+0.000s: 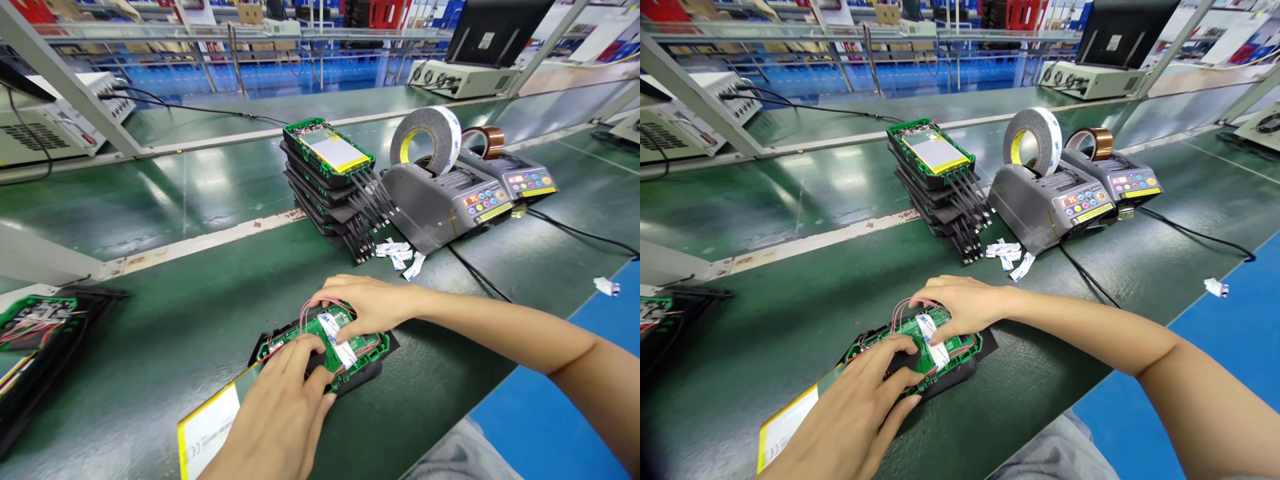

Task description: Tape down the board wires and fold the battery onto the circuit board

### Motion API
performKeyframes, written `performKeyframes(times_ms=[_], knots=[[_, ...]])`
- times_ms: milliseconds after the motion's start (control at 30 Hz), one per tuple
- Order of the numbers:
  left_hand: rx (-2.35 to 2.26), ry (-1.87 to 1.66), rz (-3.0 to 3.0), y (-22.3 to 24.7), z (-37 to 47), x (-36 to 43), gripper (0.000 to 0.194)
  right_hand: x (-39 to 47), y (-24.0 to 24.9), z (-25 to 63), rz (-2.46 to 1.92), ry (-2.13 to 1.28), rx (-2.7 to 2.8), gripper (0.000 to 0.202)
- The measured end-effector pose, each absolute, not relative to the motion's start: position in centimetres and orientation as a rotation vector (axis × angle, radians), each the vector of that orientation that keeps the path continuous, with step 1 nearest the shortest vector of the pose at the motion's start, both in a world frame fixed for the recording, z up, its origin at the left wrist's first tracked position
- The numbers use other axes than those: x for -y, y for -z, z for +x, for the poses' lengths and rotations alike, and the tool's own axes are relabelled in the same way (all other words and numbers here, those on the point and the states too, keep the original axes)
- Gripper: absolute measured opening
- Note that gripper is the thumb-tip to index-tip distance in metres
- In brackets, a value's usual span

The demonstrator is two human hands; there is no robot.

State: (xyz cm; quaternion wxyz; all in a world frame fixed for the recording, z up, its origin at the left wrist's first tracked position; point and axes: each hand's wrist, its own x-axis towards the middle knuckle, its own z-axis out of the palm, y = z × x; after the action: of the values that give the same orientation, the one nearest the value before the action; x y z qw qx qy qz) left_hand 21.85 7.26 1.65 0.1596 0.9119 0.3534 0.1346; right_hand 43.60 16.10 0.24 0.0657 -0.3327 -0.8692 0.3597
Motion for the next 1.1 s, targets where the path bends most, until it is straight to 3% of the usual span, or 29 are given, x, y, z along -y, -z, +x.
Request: performKeyframes(times_ms=[167,233,333,433,633,933,1100], knots=[[-0.99,-0.413,2.608,-1.7,21.9,-7.5,0.023,-15.5,0.6,43.5,-1.153,-0.986,2.497,0.024],[-0.991,-0.403,2.602,-1.6,21.8,-7.5,0.023,-15.4,0.8,43.2,-1.155,-0.846,2.547,0.02],[-1.004,-0.379,2.649,-1.5,21.8,-7.4,0.021,-15.5,0.7,43.0,-1.16,-0.796,2.556,0.021],[-1.024,-0.363,2.745,-1.4,21.8,-7.2,0.017,-15.9,0.5,43.5,-1.068,-1.065,2.432,0.022],[-1.031,-0.342,2.848,-2.1,22.8,-7.6,0.015,-15.7,1.2,44.6,-0.844,-1.12,2.368,0.051],[-0.886,-0.163,3.071,-2.4,23.2,-8.3,0.027,-15.2,2.4,44.4,-0.751,-1.048,2.279,0.049],[-0.835,-0.18,3.097,-3.0,23.3,-8.6,0.022,-15.3,2.7,44.6,-0.736,-1.055,2.262,0.043]])
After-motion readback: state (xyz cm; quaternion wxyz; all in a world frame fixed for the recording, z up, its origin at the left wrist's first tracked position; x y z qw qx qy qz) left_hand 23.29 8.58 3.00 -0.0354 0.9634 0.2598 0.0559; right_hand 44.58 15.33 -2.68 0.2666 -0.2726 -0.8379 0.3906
